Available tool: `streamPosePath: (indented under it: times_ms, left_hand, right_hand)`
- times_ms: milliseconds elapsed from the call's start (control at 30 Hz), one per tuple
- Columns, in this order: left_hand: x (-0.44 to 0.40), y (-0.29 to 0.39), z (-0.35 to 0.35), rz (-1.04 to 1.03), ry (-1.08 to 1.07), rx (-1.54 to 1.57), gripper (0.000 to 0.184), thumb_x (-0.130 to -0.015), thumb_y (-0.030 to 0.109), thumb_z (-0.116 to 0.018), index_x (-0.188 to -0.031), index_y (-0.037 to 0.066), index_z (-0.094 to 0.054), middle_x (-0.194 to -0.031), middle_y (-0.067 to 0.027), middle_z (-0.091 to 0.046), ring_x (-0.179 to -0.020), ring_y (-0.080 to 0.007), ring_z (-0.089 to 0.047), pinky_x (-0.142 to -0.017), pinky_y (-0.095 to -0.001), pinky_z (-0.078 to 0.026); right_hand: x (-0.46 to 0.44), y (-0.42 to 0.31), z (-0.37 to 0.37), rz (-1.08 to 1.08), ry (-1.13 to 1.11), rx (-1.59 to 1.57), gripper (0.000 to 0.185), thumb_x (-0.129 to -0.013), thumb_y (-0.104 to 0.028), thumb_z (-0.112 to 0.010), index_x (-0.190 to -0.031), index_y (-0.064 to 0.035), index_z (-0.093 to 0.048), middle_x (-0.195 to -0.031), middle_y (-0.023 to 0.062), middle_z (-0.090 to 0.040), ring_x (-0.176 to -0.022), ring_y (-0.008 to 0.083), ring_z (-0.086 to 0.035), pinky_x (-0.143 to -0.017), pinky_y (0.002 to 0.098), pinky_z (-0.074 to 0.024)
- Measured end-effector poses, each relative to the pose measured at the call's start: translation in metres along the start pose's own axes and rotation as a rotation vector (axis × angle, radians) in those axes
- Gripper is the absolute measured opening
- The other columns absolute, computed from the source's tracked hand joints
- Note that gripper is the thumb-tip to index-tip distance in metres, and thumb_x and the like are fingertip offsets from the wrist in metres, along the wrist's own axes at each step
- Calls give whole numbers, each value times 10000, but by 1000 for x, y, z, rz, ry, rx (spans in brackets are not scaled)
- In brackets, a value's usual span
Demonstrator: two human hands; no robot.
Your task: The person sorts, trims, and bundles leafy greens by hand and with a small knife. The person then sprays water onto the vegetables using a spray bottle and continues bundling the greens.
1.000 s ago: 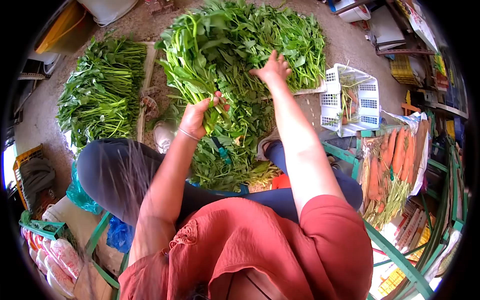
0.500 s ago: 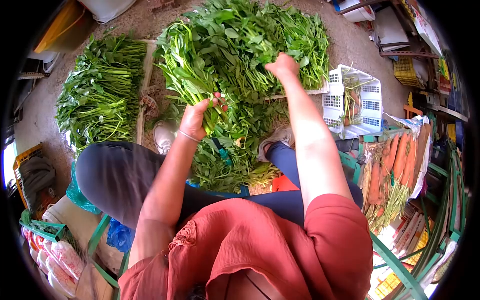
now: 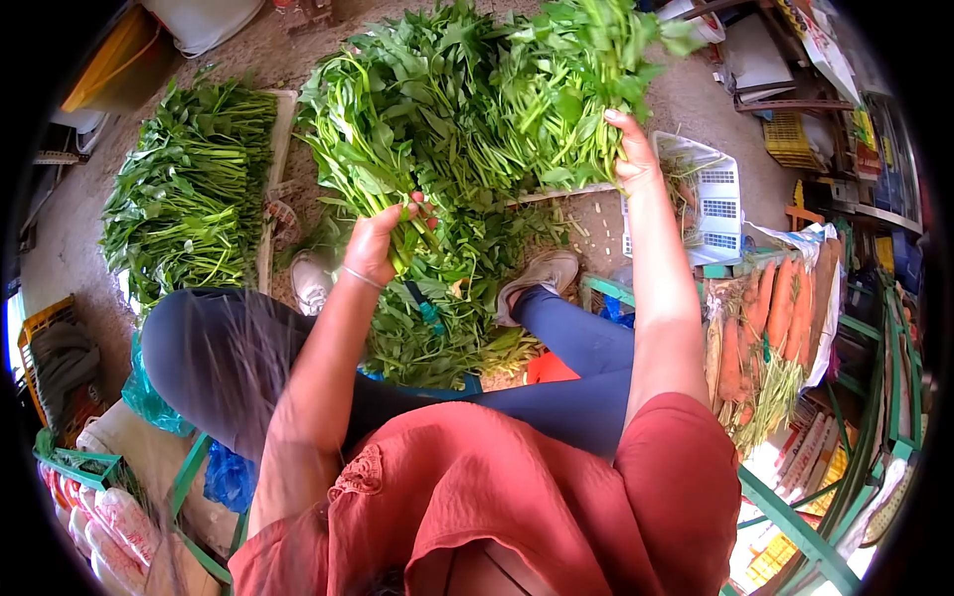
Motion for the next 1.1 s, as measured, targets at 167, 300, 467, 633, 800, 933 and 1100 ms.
streamPosePath:
  times_ms: [167, 300, 467, 633, 800, 933, 1100]
  left_hand:
    - [2, 0, -9, 31, -9, 15, 174, -773, 64, -556, -908, -45, -548, -946, -85, -565, -834, -242, -576, -776, -399, -495]
    - [0, -4, -4, 18, -2, -38, 157, -783, 102, -529, -829, -46, -554, -984, -99, -571, -825, -287, -586, -731, -389, -487]
    - [-3, -7, 2, 70, 0, -37, 164, -760, 92, -549, -845, -47, -556, -986, -94, -572, -799, -276, -587, -709, -378, -490]
    - [-3, -3, 0, 37, 5, -92, 170, -756, 64, -528, -873, -56, -550, -976, -113, -594, -725, -241, -592, -649, -356, -504]
    - [-4, -6, 1, 35, -10, -81, 162, -766, 75, -535, -857, -59, -551, -998, -121, -591, -745, -241, -591, -673, -356, -505]
    - [-2, -7, 2, 53, -12, -77, 271, -759, 75, -575, -1002, -44, -561, -896, -114, -586, -816, -234, -575, -765, -352, -496]
    - [-3, -10, -7, 61, -39, 4, 254, -775, 77, -581, -989, -56, -545, -954, -128, -585, -938, -256, -565, -819, -385, -485]
  right_hand:
    - [7, 48, -14, 38, -9, -284, 302, -682, -243, -620, -919, -68, -556, -811, 86, -616, -711, 212, -601, -640, 359, -530]
    - [-5, 118, -17, -304, 34, -252, 239, -718, -194, -602, -921, -72, -565, -800, 71, -621, -721, 207, -616, -656, 357, -528]
    - [-8, 128, 5, -357, 98, -106, 209, -734, -203, -646, -898, -111, -553, -797, 30, -594, -691, 169, -586, -677, 338, -513]
    - [35, 60, 30, -212, 450, 611, 470, -741, -290, -671, -1111, -37, -527, -889, 47, -605, -724, 106, -560, -592, 262, -445]
    - [53, 69, 51, 172, 776, 735, 288, -742, -306, -635, -913, -75, -655, -808, 96, -658, -711, 216, -624, -653, 310, -471]
    - [64, 75, 12, 128, 813, 850, 330, -719, -340, -659, -882, -53, -659, -773, 104, -654, -718, 191, -617, -683, 272, -460]
    - [40, 100, 2, -73, 633, 1154, 458, -666, -432, -691, -871, -24, -650, -822, 134, -647, -782, 205, -614, -713, 311, -465]
Point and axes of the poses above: each hand's wrist, its own x-axis away from the middle knuckle, its own z-axis out of the back of the hand, y = z × x, the point moved 7 cm from there along -x, towards the middle knuckle
